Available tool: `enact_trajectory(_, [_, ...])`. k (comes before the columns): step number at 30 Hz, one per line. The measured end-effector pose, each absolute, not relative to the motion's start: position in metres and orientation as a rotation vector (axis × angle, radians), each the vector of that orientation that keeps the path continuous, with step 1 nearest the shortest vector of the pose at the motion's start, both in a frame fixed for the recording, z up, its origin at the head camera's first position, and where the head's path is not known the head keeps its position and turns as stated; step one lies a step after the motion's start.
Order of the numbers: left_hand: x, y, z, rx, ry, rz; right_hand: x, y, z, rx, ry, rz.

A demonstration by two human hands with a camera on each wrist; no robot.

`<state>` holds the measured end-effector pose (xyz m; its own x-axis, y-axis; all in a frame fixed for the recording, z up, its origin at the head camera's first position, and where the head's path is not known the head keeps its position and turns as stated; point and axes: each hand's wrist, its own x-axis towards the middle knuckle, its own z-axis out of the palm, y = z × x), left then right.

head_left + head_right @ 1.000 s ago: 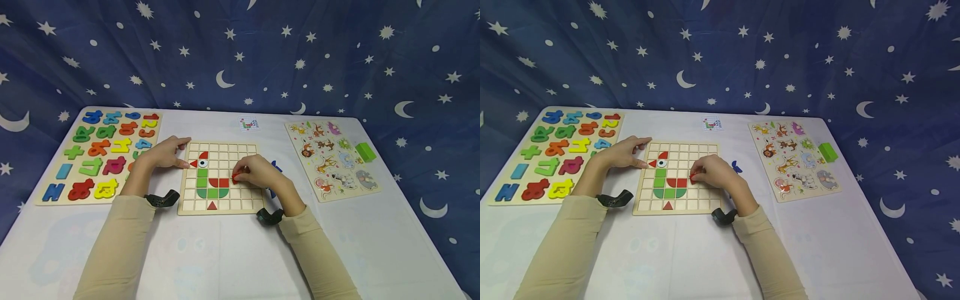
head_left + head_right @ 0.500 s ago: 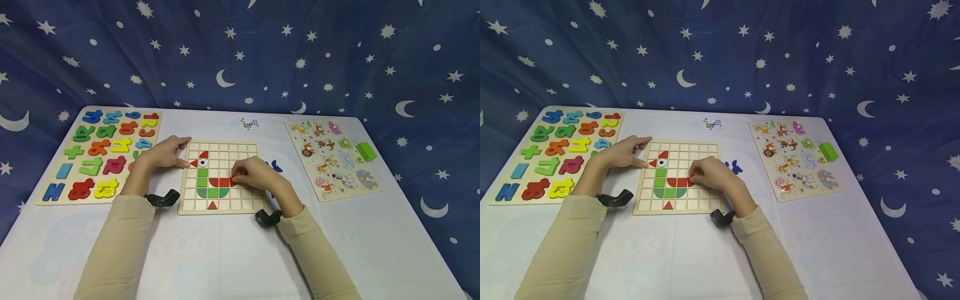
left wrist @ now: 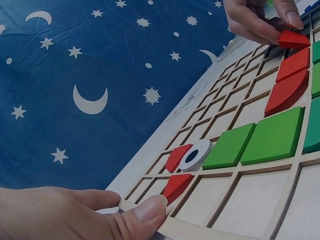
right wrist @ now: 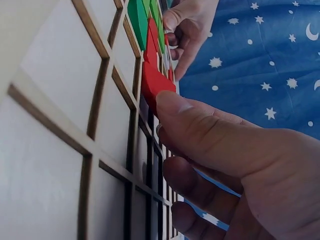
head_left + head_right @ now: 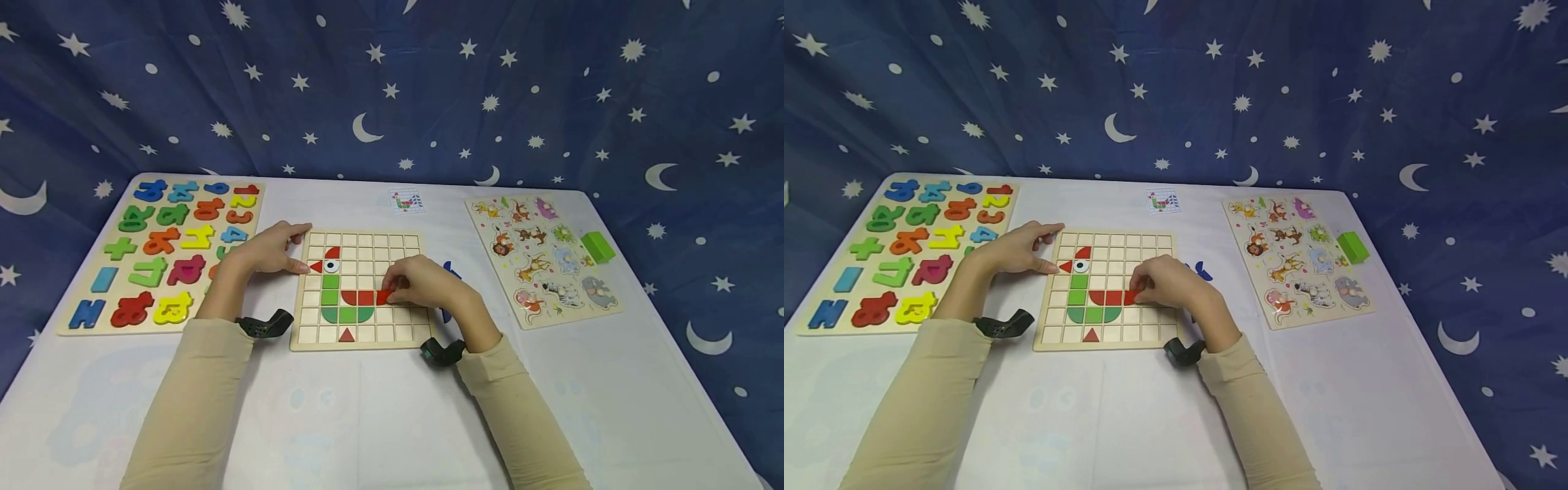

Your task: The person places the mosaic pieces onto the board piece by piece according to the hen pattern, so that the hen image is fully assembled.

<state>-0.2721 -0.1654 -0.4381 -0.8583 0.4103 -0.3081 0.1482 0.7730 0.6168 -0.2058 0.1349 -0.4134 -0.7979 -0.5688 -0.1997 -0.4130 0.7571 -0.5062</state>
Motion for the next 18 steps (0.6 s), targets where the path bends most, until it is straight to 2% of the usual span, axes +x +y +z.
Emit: enact_trajectory(18, [-0.2712, -0.1652, -0.4371, 0.435, 2.548, 0.813, -0.2060, 0.1326, -0.4169, -0.792, 2.631, -0.602])
